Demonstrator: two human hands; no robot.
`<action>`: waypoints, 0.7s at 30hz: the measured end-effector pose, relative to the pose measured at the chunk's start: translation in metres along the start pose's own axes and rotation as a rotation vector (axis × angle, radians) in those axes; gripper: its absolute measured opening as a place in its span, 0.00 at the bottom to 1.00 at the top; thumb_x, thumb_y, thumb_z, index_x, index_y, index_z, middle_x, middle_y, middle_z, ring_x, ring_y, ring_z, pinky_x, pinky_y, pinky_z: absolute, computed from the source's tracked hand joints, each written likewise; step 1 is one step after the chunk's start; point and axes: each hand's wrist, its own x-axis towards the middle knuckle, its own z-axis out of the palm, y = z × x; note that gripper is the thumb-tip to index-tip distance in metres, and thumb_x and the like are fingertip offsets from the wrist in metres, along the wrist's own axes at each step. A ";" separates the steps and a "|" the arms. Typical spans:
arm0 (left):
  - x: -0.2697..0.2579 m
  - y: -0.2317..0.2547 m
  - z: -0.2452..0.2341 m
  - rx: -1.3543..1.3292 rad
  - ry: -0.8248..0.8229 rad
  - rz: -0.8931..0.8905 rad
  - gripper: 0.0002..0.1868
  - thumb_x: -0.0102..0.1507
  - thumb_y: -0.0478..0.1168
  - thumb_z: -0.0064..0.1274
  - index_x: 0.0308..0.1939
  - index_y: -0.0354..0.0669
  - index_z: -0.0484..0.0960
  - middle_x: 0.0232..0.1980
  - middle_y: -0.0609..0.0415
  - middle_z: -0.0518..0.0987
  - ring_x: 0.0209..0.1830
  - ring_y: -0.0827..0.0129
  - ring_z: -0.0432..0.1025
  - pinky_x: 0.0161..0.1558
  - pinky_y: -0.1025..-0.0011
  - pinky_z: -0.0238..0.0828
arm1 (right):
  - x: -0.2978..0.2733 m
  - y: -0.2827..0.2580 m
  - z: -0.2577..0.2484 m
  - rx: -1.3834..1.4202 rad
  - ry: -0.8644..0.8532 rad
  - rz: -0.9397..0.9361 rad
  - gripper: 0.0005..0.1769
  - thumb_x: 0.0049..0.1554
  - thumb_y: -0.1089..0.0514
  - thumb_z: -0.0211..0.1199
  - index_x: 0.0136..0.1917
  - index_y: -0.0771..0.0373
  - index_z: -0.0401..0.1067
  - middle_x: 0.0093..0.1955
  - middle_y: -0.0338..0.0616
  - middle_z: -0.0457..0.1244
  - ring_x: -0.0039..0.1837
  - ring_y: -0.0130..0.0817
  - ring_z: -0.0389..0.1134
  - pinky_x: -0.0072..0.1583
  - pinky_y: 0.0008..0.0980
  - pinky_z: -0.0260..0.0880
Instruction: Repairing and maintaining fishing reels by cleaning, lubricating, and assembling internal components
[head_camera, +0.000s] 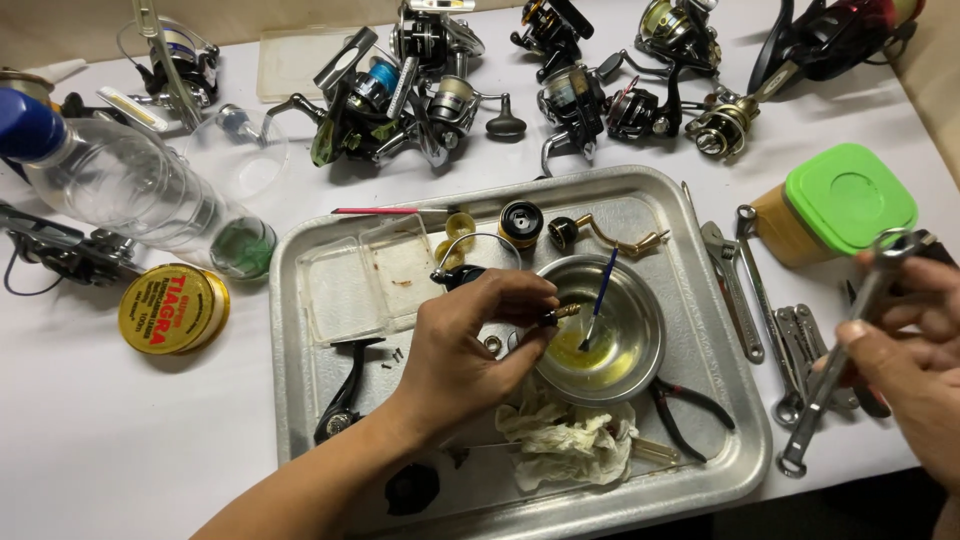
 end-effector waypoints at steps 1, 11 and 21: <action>0.000 -0.001 0.000 -0.010 -0.003 0.011 0.17 0.58 0.26 0.62 0.50 0.40 0.79 0.46 0.53 0.84 0.40 0.74 0.81 0.48 0.79 0.84 | -0.004 -0.006 0.006 0.131 -0.041 0.017 0.31 0.64 0.74 0.55 0.80 0.72 0.60 0.52 0.61 0.60 0.37 0.55 0.69 0.38 0.39 0.70; 0.001 0.003 0.000 -0.101 -0.011 -0.005 0.15 0.57 0.25 0.62 0.46 0.39 0.81 0.46 0.52 0.84 0.39 0.72 0.80 0.46 0.79 0.82 | -0.009 -0.063 0.056 -0.026 -0.533 0.284 0.34 0.48 0.63 0.74 0.69 0.56 0.79 0.39 0.45 0.80 0.38 0.31 0.76 0.40 0.29 0.76; 0.000 0.008 0.000 -0.061 -0.044 0.014 0.14 0.57 0.27 0.63 0.45 0.39 0.81 0.44 0.52 0.84 0.35 0.73 0.79 0.42 0.80 0.80 | -0.016 -0.052 0.083 0.053 -0.717 0.029 0.26 0.52 0.59 0.71 0.65 0.58 0.80 0.36 0.35 0.68 0.33 0.22 0.62 0.36 0.23 0.63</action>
